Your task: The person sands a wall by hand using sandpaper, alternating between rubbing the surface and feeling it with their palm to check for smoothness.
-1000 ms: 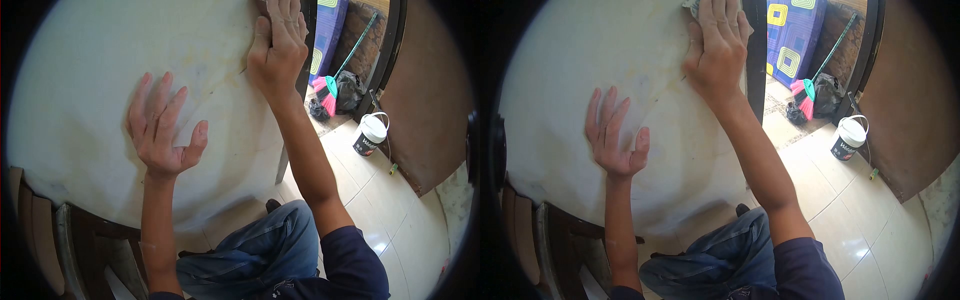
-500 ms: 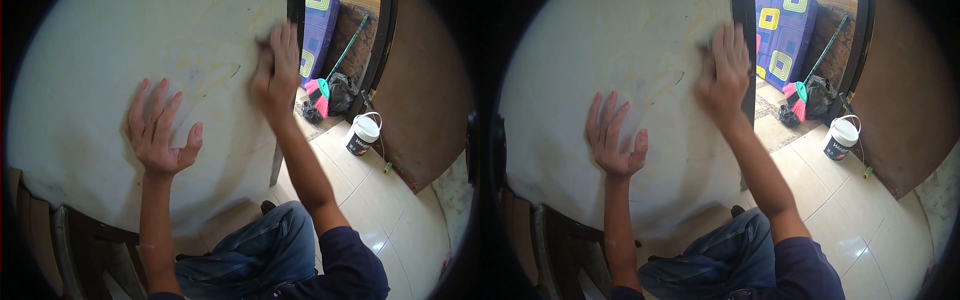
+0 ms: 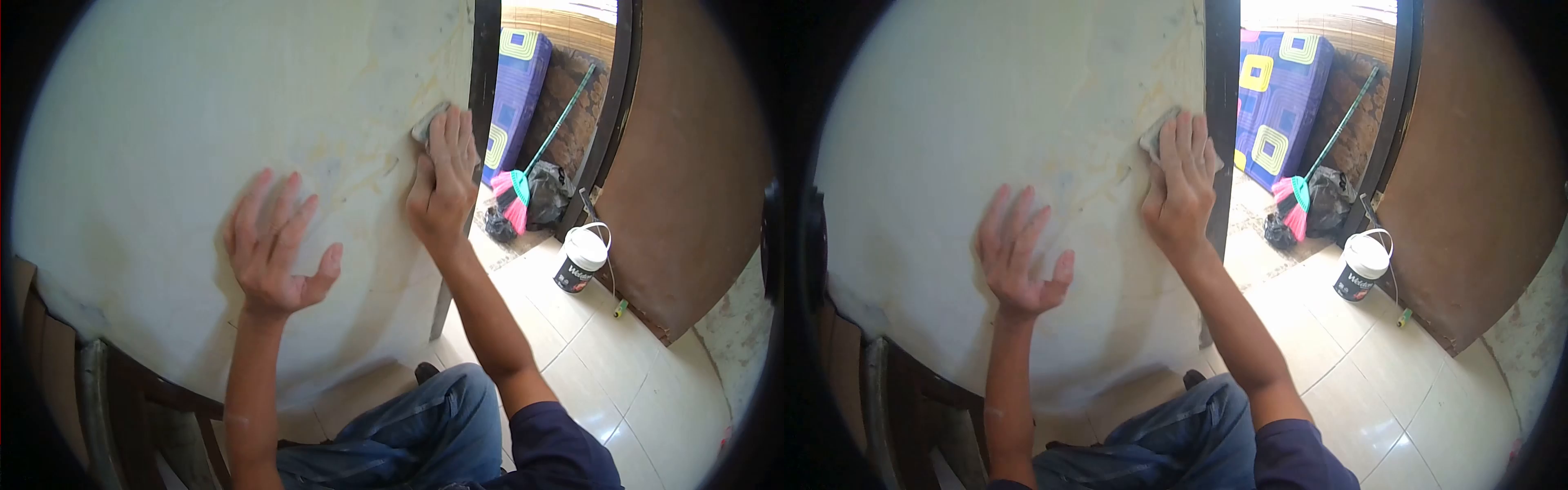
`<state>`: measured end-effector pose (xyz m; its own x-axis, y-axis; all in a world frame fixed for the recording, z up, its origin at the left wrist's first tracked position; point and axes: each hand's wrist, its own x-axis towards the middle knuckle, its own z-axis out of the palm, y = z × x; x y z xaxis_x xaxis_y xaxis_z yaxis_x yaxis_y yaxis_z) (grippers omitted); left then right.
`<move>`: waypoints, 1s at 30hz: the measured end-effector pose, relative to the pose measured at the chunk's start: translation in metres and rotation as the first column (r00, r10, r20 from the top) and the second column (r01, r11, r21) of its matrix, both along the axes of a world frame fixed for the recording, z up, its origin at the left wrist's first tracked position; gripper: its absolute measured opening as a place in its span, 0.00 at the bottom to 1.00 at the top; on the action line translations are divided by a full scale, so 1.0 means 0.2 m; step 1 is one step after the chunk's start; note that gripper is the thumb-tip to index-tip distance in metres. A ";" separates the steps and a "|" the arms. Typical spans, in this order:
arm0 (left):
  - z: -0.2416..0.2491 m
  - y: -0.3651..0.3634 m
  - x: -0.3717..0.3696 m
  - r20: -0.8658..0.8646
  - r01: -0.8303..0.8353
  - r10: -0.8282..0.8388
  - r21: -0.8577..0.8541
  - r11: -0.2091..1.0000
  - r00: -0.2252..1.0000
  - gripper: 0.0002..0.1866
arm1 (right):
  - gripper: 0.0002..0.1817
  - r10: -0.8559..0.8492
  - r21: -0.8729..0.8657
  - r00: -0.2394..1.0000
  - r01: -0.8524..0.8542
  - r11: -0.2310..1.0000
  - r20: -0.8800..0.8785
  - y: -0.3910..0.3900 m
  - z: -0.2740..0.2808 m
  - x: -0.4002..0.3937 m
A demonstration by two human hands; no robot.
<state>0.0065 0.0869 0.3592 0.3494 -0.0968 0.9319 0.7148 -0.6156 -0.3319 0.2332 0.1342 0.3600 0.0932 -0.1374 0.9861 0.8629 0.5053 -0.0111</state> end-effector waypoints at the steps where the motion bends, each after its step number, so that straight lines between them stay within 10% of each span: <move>1: 0.00 0.01 0.00 0.003 0.012 -0.012 0.005 1.000 1.000 0.21 | 0.25 -0.005 0.028 1.000 0.006 1.000 -0.007 0.01 0.09 0.01; 4: -0.02 0.01 0.00 0.019 0.027 -0.027 -0.003 1.000 0.999 0.21 | 0.20 -0.023 0.244 0.999 0.011 0.970 0.046 0.11 0.61 0.08; 8: -0.02 0.01 0.00 0.034 0.055 -0.055 -0.008 0.998 0.998 0.21 | 0.19 0.122 -0.271 0.977 -0.166 0.948 -0.174 -0.12 1.25 0.05; 11: -0.02 0.01 0.00 0.053 0.062 -0.062 -0.010 0.998 0.997 0.21 | 0.19 0.045 0.195 0.998 -0.053 0.979 0.046 0.07 1.17 0.10; 12: -0.02 0.01 0.00 0.049 0.080 -0.079 -0.021 0.997 0.996 0.21 | 0.18 -0.010 -0.081 0.991 0.021 0.997 0.133 0.11 1.04 0.18; 14: -0.03 0.02 -0.01 0.042 0.108 -0.107 -0.034 0.994 0.993 0.23 | 0.21 -0.089 0.209 0.989 0.064 0.976 0.115 0.11 0.77 0.14; 21: -0.02 0.01 0.00 0.046 0.115 -0.114 -0.012 0.993 0.992 0.22 | 0.28 -0.011 -0.189 1.000 0.008 0.982 -0.013 -0.10 -0.13 0.01; 30: -0.03 0.03 -0.01 0.029 0.124 -0.123 -0.021 0.992 0.992 0.22 | 0.21 0.006 0.201 0.999 -0.013 0.979 0.036 0.09 0.87 0.12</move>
<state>0.0047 0.0925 0.3535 0.3104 -0.1163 0.9435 0.6417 -0.7066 -0.2982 0.2563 0.1517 0.5336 0.0614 -0.3329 0.9410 0.8563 0.5019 0.1217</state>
